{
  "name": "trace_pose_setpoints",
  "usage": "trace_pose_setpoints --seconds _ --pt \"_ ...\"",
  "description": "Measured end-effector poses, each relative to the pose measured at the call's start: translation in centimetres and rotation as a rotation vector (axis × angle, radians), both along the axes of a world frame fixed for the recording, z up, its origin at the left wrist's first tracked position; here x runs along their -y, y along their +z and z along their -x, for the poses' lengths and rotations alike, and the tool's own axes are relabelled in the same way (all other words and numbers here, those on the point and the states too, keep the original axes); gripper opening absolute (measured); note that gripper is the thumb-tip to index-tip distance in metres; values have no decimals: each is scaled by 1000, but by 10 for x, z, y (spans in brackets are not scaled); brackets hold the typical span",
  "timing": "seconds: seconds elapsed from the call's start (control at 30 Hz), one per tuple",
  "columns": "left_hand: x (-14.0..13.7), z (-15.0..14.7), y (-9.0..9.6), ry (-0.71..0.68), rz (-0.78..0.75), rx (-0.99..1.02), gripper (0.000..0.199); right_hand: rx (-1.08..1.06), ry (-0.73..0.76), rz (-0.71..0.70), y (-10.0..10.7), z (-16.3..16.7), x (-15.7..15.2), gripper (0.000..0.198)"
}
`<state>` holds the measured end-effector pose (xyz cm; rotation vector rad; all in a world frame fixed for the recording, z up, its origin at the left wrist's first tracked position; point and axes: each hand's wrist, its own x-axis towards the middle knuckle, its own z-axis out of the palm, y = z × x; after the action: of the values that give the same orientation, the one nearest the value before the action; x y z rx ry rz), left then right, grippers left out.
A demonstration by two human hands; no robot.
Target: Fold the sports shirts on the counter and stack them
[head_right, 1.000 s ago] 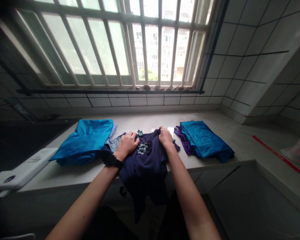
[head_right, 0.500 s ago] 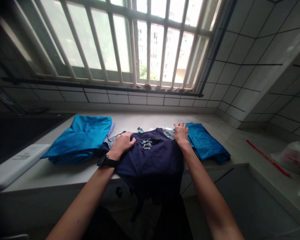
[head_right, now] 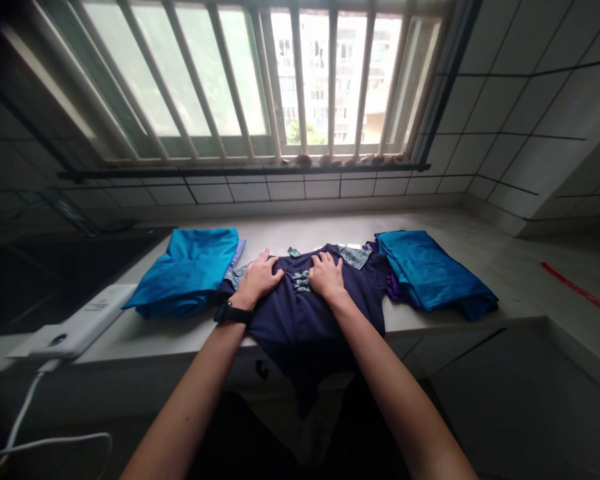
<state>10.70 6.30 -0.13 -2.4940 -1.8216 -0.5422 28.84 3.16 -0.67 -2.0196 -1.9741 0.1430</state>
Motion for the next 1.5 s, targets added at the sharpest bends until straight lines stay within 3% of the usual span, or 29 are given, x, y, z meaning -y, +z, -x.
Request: trace_pose_setpoints --seconds 0.1,0.2,0.3,0.4,0.5,0.67,0.83,0.97,1.07,1.17,1.3,1.37,1.5 --pt "11 0 14 45 -1 -26 42 -9 -1 0 2 -1 0 52" --pt "37 20 38 51 29 50 43 -16 -36 -10 2 0 0 53" --pt "75 56 55 278 139 99 31 -35 -71 -29 0 0 -1 53" --pt "104 82 51 488 340 -53 38 -51 -75 -33 -1 -1 -2 52" --pt "116 81 36 562 329 -80 45 -56 -72 -29 -1 -2 -2 51" --pt "108 57 27 458 93 80 25 -74 -81 -27 1 -1 -1 52" --pt "77 59 59 404 -207 181 24 -71 -107 2 4 3 -1 55" --pt "48 70 91 492 -200 54 26 -60 -149 76 7 9 -4 59" --pt "40 72 101 527 -114 -111 30 -48 -145 95 8 10 -7 60" --pt "39 59 93 458 -142 -197 35 -32 -134 107 9 8 -12 61" --pt "33 26 63 11 -24 -364 31 -21 -119 128 10 5 -18 61" --pt "27 10 45 -139 46 -384 32 -18 -116 119 10 4 -19 61" --pt "20 -2 14 -142 -1 -298 41 -14 -128 97 7 3 -19 62"
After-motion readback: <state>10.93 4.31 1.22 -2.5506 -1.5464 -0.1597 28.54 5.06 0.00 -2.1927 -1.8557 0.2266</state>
